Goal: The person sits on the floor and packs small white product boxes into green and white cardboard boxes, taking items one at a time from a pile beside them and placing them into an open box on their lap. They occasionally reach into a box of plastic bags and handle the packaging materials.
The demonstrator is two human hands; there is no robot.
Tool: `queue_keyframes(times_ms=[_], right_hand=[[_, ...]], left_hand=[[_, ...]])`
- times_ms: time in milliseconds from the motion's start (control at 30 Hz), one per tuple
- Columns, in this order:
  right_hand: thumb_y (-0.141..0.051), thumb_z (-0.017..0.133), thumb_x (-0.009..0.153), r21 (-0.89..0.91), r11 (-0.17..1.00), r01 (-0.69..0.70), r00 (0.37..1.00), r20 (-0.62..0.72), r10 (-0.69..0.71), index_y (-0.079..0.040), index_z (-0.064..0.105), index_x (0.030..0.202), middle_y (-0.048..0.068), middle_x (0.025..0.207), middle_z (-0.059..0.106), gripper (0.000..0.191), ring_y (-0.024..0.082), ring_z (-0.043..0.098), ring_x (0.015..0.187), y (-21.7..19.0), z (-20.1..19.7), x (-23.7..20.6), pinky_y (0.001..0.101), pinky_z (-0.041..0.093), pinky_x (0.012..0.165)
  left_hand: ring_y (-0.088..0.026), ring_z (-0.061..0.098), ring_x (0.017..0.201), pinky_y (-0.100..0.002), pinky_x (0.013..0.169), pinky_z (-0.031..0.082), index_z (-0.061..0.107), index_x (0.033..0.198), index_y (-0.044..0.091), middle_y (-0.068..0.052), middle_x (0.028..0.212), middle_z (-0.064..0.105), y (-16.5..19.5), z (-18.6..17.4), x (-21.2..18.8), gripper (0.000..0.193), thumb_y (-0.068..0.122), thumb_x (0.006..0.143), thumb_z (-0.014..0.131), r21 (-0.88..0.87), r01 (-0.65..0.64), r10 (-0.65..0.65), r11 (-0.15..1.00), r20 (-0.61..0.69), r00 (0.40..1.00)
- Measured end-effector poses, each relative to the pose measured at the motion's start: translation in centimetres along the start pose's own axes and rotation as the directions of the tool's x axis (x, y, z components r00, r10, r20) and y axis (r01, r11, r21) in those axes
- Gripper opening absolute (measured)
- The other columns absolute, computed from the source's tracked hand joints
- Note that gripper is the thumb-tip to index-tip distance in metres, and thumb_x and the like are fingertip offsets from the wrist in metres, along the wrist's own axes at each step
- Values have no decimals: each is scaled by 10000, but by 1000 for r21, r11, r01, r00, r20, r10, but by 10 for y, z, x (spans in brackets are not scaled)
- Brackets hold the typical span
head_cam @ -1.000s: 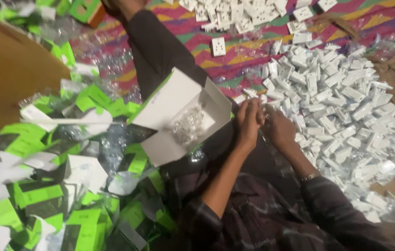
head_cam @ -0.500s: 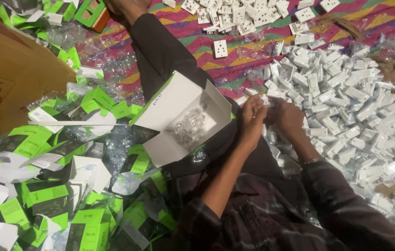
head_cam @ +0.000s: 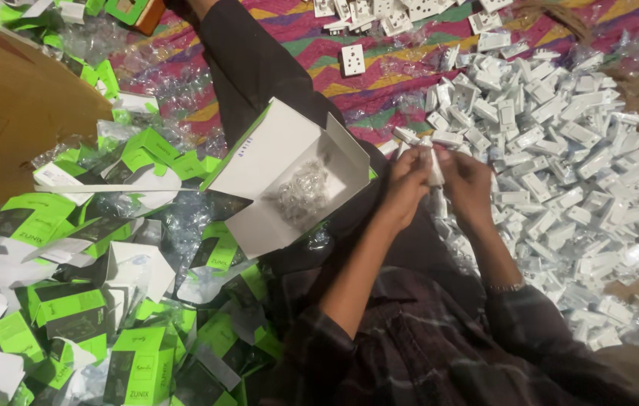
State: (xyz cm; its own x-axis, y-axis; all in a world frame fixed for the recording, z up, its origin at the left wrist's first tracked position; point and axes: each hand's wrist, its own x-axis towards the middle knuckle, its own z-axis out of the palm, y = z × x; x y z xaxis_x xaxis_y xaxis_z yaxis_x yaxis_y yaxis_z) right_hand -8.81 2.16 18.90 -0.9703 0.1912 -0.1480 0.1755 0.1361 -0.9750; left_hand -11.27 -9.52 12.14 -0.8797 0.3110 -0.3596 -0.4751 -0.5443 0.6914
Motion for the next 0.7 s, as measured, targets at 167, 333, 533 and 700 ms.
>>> queue_keyframes(times_ms=[167,333,533,700], right_hand=[[-203,548,1042,-9,999,-36,998,-44,35,-59,593,1382,-6,832,639,373,72,596,670,-2,-14,-24,251,498,578],[-16,662,1001,-422,837,347,935,93,-341,-26,712,1241,130,917,716,245,167,697,770,-5,-18,-52,307,543,686],[66,659,880,-564,627,538,826,202,-526,-76,743,1170,145,912,700,333,322,681,836,-15,-2,-34,416,534,723],[41,684,891,-621,614,487,845,157,-511,-40,737,1153,154,902,662,279,351,668,819,-19,8,-28,434,518,675]], left_hand=[[-209,622,977,-364,832,556,526,1306,11,-136,1140,639,-10,-3,4,344,207,1073,686,-94,-183,174,979,-90,981],[-146,583,960,-317,768,515,566,1409,40,-75,1150,598,-8,-7,4,454,368,1100,516,-123,-146,139,982,-66,988],[-178,555,1145,-332,953,471,565,1379,78,-76,1296,594,-4,2,7,534,496,1111,368,7,-222,221,975,-124,967],[-175,525,1180,-359,939,447,535,1345,97,-35,1340,572,-8,-1,2,526,495,1073,325,32,-100,104,994,-176,979]])
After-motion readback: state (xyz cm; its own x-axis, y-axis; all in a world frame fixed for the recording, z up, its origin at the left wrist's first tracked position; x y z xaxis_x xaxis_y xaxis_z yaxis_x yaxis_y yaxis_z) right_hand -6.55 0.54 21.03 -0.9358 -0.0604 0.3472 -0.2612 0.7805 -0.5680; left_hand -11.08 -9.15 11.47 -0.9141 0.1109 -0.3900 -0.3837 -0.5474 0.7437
